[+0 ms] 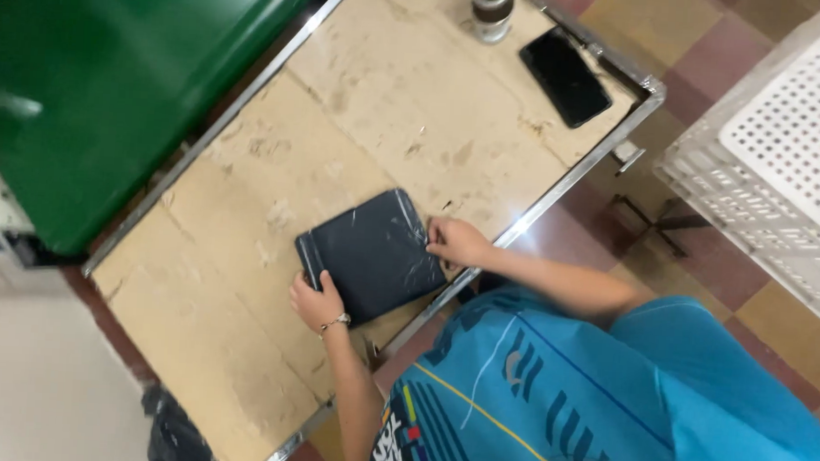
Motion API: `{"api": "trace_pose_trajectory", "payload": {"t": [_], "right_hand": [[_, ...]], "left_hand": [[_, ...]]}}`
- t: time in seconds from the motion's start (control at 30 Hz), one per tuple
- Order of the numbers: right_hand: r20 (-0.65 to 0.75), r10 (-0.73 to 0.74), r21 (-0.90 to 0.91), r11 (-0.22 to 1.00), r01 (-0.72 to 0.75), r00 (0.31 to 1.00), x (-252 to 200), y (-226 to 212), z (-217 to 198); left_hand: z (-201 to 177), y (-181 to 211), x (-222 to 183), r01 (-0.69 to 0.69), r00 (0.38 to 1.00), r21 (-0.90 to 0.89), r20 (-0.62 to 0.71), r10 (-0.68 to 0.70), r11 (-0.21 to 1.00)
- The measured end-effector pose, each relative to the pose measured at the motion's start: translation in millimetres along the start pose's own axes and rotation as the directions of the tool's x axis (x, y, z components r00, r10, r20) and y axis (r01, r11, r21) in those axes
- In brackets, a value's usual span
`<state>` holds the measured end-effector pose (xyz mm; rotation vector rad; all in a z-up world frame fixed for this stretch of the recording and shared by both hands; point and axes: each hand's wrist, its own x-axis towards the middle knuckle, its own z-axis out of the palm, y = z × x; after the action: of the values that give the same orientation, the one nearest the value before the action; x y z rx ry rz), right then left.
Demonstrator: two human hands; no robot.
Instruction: Folding a large black plastic bag on a work table and then preparing a mate drink at a desk.
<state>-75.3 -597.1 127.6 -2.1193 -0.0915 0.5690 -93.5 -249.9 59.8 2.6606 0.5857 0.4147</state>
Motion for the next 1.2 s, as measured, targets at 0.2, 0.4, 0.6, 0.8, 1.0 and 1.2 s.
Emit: {"api": "trace_pose_trajectory", "payload": {"t": [0.2,0.4,0.6,0.8,1.0,1.2], "right_hand": [[-0.104,-0.142,-0.261,0.959,0.111,0.984,-9.2,-19.6,-23.2],[-0.17,-0.542,-0.344,0.815,0.466,0.823,-4.3,-12.9,-24.8],[-0.205,-0.665,-0.458,0.713,0.53,0.718,-30.1,-29.3,-65.9],[-0.135,-0.729,-0.418,0.656,0.629,0.671,-71.4,-3.0,-122.1],[-0.154,-0.704,-0.471,0.669,0.575,0.693,-145.7,24.2,-170.8],[-0.343,-0.587,-0.382,0.801,0.462,0.734,-185.3,88.2,-216.4]], "left_hand": [[36.2,8.5,33.1,0.047,0.997,-0.072,0.068,-0.042,0.996],[12.8,43.4,-2.0,-0.26,0.96,-0.264,0.035,0.278,0.929],[-70.6,126.7,-58.8,-0.28,0.93,-0.672,-0.014,0.367,0.685],[-85.1,196.9,-87.4,-0.365,0.884,-0.849,-0.189,0.427,0.381],[-122.1,300.3,-110.0,-0.516,0.74,-0.792,-0.221,0.635,0.326],[-117.3,375.3,-129.8,-0.624,0.664,-0.76,-0.395,0.635,0.179]]}}
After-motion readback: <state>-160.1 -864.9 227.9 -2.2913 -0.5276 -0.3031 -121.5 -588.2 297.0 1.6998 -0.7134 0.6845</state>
